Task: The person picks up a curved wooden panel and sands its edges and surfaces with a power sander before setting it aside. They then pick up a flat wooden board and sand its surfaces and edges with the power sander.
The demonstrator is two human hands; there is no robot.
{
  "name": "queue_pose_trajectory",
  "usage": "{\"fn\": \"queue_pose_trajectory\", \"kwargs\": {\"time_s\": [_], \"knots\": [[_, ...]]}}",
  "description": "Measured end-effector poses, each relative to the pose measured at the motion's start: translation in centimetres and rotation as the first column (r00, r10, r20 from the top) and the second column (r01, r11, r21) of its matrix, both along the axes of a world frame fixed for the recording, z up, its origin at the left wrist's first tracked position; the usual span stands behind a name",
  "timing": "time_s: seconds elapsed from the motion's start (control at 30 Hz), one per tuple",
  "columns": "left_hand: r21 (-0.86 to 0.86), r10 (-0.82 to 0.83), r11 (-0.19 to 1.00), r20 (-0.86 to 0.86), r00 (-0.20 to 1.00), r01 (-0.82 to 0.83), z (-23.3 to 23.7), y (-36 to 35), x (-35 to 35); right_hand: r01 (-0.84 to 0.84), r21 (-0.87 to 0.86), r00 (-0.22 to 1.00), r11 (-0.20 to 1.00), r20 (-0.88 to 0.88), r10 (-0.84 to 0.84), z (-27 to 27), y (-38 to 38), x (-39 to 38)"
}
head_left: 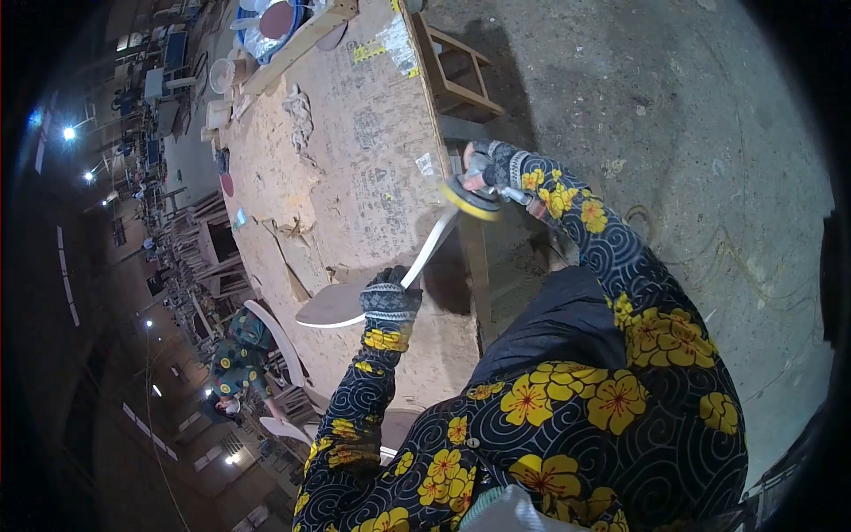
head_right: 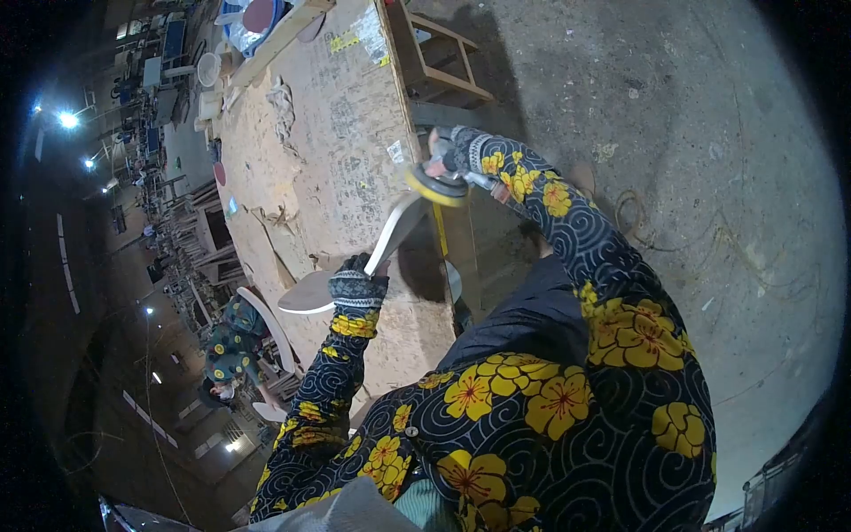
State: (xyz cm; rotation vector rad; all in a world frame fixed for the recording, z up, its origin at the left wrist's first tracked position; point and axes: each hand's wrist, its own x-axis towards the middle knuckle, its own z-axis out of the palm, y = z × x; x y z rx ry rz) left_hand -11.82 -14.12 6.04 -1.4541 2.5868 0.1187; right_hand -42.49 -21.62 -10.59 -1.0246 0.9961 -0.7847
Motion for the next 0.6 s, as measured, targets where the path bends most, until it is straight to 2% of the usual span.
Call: {"fn": "queue_pose_trajectory", "kwargs": {"time_s": [0.03,0.1,0.2,0.3,0.37,0.47,0.57,0.6], "knots": [[-0.004,0.003,1.000,-0.003,1.000,-0.003,0.1,0.0,-0.1,0.045,-0.035,0.989,0.998,-0.140,-0.049,-2.6,0.0,0.8],[0.002,0.018,1.000,0.015,1.000,-0.018,0.5,-0.1,-0.6,0.052,0.099,0.994,0.994,-0.103,-0.042,-6.8,0.1,1.7],[0.012,0.056,0.998,0.024,0.998,-0.056,0.4,-0.2,-0.7,0.056,0.145,0.984,0.988,-0.175,-0.031,-7.6,0.9,1.5],[0.025,0.092,0.995,0.050,0.995,-0.093,0.1,-0.6,-0.3,0.004,0.108,0.973,0.994,-0.229,0.021,-6.2,0.9,0.6],[0.063,0.130,0.989,0.070,0.989,-0.134,0.8,-0.8,-1.1,-0.002,0.062,0.985,0.998,-0.170,0.012,-3.2,1.6,-0.6],[0.074,0.065,0.995,0.076,0.995,-0.071,0.5,-1.2,-0.2,0.020,0.019,0.998,1.000,-0.067,-0.019,-0.2,2.5,-1.2],[0.044,0.051,0.998,0.054,0.997,-0.053,0.5,-1.3,-0.4,0.105,-0.103,0.974,0.989,-0.191,-0.124,-0.7,4.4,-1.6],[0.037,0.054,0.998,0.053,0.997,-0.056,0.5,-1.2,-0.3,0.079,-0.059,0.945,0.995,-0.313,-0.093,-0.8,5.2,-2.3]]}}
